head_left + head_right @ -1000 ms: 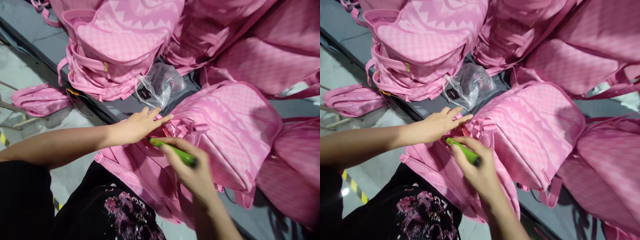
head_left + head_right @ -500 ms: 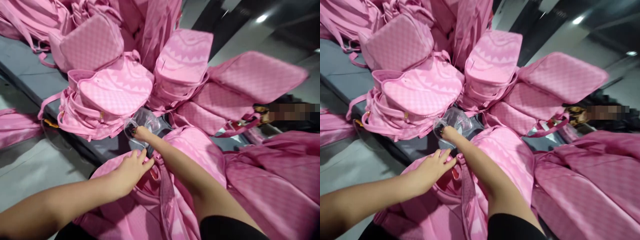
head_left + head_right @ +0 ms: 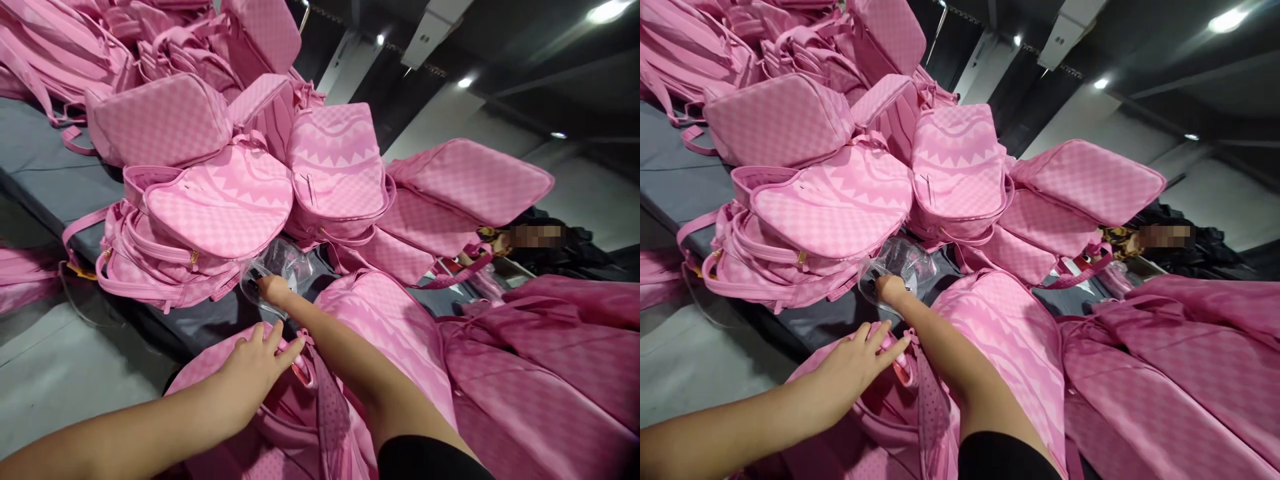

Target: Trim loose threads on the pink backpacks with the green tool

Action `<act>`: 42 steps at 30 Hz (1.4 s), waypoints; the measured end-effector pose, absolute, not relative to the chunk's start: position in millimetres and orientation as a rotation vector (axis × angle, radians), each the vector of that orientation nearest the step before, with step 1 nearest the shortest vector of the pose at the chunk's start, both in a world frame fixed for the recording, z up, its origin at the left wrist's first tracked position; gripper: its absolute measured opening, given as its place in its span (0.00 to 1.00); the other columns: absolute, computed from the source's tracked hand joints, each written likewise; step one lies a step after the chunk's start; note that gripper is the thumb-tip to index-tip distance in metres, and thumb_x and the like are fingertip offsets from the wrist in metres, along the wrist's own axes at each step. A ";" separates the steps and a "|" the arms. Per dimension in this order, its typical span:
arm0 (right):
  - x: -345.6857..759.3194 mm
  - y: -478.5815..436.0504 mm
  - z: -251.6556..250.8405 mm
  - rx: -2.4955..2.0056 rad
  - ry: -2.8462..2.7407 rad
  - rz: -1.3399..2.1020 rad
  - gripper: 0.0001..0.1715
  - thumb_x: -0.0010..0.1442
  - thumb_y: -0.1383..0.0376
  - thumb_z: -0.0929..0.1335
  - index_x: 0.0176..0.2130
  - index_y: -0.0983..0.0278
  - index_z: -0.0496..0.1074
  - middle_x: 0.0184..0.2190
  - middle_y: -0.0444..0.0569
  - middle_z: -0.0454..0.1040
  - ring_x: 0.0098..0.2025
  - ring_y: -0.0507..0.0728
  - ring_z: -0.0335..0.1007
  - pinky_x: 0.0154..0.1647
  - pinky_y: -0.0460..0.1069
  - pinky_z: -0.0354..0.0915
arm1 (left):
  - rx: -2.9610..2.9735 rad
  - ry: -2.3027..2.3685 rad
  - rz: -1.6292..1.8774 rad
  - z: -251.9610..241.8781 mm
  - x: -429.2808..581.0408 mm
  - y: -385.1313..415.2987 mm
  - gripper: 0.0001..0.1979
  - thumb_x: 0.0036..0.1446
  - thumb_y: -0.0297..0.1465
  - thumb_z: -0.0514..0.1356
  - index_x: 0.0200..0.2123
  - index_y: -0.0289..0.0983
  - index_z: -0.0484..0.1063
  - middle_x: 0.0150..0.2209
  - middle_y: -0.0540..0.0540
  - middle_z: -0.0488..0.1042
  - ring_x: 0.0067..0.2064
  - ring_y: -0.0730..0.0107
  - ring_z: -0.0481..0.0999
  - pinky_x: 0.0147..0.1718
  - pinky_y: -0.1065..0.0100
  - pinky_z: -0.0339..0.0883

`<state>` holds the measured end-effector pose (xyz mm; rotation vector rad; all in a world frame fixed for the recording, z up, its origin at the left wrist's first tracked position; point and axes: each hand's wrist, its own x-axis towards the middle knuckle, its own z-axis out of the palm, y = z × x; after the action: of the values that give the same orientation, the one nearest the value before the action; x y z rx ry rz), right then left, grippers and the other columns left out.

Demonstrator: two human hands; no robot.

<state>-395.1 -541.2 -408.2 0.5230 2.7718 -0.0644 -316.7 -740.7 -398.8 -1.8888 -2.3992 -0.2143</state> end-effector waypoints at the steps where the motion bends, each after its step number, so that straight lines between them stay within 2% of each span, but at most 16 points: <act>1: -394.1 -539.1 -397.3 0.573 2.809 -0.142 0.13 0.66 0.59 0.70 0.44 0.67 0.74 0.41 0.49 0.77 0.41 0.54 0.76 0.44 0.53 0.74 | -1.914 -2.387 -0.208 -395.5 -318.6 -743.0 0.47 0.55 0.18 0.59 0.73 0.45 0.45 0.68 0.33 0.62 0.59 0.45 0.73 0.45 0.54 0.80; 4: -377.6 -532.5 -354.8 0.763 2.949 -0.446 0.12 0.68 0.62 0.66 0.40 0.70 0.74 0.33 0.49 0.77 0.33 0.53 0.74 0.35 0.49 0.71 | -1.960 -2.458 -0.174 -382.0 -323.9 -752.1 0.49 0.53 0.15 0.56 0.74 0.38 0.40 0.71 0.31 0.54 0.58 0.47 0.72 0.45 0.57 0.79; 7: -335.3 -532.1 -313.2 0.938 3.040 -0.847 0.19 0.69 0.59 0.60 0.49 0.70 0.71 0.32 0.48 0.76 0.25 0.50 0.69 0.24 0.45 0.64 | -1.929 -2.621 -0.152 -369.9 -326.9 -758.1 0.50 0.50 0.12 0.53 0.74 0.36 0.37 0.74 0.28 0.43 0.58 0.48 0.73 0.46 0.57 0.78; 9: -295.6 -542.7 -293.3 0.998 2.948 -1.453 0.20 0.59 0.54 0.68 0.45 0.67 0.71 0.29 0.44 0.75 0.20 0.48 0.64 0.19 0.44 0.60 | -1.936 -2.670 -0.160 -365.3 -327.9 -758.6 0.49 0.51 0.12 0.51 0.74 0.36 0.37 0.73 0.27 0.43 0.58 0.48 0.73 0.46 0.56 0.77; 11: -253.0 -563.9 -281.9 1.021 2.698 -1.965 0.22 0.48 0.54 0.75 0.37 0.65 0.72 0.25 0.41 0.72 0.18 0.47 0.61 0.17 0.43 0.58 | -1.952 -2.699 -0.168 -362.7 -328.3 -757.7 0.47 0.52 0.12 0.50 0.74 0.37 0.38 0.72 0.28 0.47 0.56 0.48 0.74 0.45 0.55 0.77; 13: -213.4 -590.4 -280.1 1.052 2.559 -2.112 0.20 0.45 0.55 0.76 0.34 0.65 0.73 0.23 0.40 0.71 0.18 0.47 0.59 0.16 0.43 0.57 | -1.965 -2.723 -0.187 -361.5 -328.2 -757.3 0.44 0.55 0.13 0.49 0.73 0.38 0.40 0.71 0.30 0.50 0.55 0.49 0.76 0.47 0.54 0.76; 16: -167.9 -625.4 -293.3 1.089 2.794 -1.819 0.13 0.53 0.57 0.73 0.34 0.64 0.76 0.23 0.42 0.72 0.20 0.49 0.64 0.20 0.44 0.60 | -1.963 -2.726 -0.249 -361.5 -326.4 -759.1 0.43 0.57 0.14 0.48 0.73 0.40 0.41 0.70 0.32 0.52 0.56 0.50 0.75 0.51 0.52 0.74; 19: -144.7 -647.1 -317.0 1.018 3.153 -1.243 0.09 0.59 0.62 0.69 0.38 0.64 0.78 0.30 0.47 0.79 0.30 0.54 0.74 0.32 0.48 0.68 | -1.959 -2.700 -0.299 -362.0 -322.8 -761.6 0.46 0.54 0.13 0.49 0.73 0.39 0.39 0.69 0.33 0.54 0.58 0.49 0.73 0.53 0.52 0.73; 22: -143.2 -659.6 -337.0 0.902 3.143 -0.791 0.16 0.60 0.71 0.66 0.45 0.63 0.79 0.38 0.50 0.83 0.39 0.58 0.79 0.41 0.50 0.69 | -1.977 -2.696 -0.357 -360.5 -320.4 -761.4 0.47 0.52 0.12 0.52 0.73 0.38 0.41 0.69 0.34 0.54 0.60 0.49 0.72 0.56 0.52 0.71; 26: -155.1 -668.1 -342.6 0.695 2.820 -0.412 0.20 0.60 0.76 0.64 0.46 0.63 0.79 0.37 0.53 0.83 0.40 0.61 0.79 0.40 0.51 0.66 | -2.031 -2.701 -0.668 -362.3 -324.7 -767.6 0.44 0.55 0.16 0.55 0.73 0.38 0.44 0.71 0.35 0.53 0.67 0.49 0.64 0.64 0.51 0.63; 29: -159.4 -671.1 -337.2 0.587 2.773 -0.271 0.19 0.63 0.76 0.62 0.45 0.64 0.79 0.39 0.54 0.82 0.42 0.61 0.78 0.37 0.50 0.63 | -2.009 -2.636 -1.141 -378.0 -329.2 -788.4 0.41 0.61 0.27 0.59 0.73 0.39 0.44 0.72 0.38 0.52 0.72 0.55 0.56 0.70 0.53 0.53; 32: -161.5 -673.2 -335.0 0.522 2.792 -0.136 0.18 0.64 0.75 0.62 0.43 0.66 0.79 0.42 0.58 0.80 0.46 0.62 0.75 0.36 0.49 0.61 | -1.875 -2.693 -1.334 -404.6 -327.4 -814.8 0.49 0.59 0.40 0.65 0.73 0.40 0.40 0.74 0.36 0.48 0.73 0.52 0.52 0.70 0.50 0.51; 34: -165.6 -673.5 -337.7 0.503 2.787 -0.145 0.17 0.64 0.75 0.62 0.43 0.66 0.79 0.42 0.56 0.80 0.45 0.61 0.76 0.35 0.49 0.61 | -1.784 -2.712 -1.324 -421.6 -323.4 -826.1 0.51 0.57 0.41 0.67 0.74 0.41 0.39 0.74 0.36 0.48 0.73 0.51 0.52 0.70 0.49 0.52; 37: -176.2 -671.2 -344.0 0.459 2.739 -0.202 0.15 0.65 0.72 0.63 0.43 0.64 0.79 0.38 0.53 0.81 0.41 0.60 0.78 0.35 0.49 0.62 | -1.725 -2.626 -1.320 -438.7 -319.3 -829.1 0.49 0.59 0.40 0.66 0.74 0.42 0.40 0.72 0.36 0.53 0.72 0.53 0.57 0.69 0.52 0.55; 42: -193.9 -669.8 -348.4 0.349 2.678 -0.080 0.15 0.67 0.66 0.64 0.44 0.65 0.80 0.38 0.57 0.82 0.42 0.64 0.80 0.38 0.51 0.68 | -1.761 -2.538 -1.319 -447.5 -320.8 -822.0 0.49 0.59 0.41 0.66 0.74 0.38 0.40 0.71 0.33 0.55 0.71 0.51 0.59 0.67 0.52 0.59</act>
<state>-193.9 -669.8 -348.4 0.3492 2.6782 -0.0802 -320.8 -822.0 -447.5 -1.7609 -2.5375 -1.3190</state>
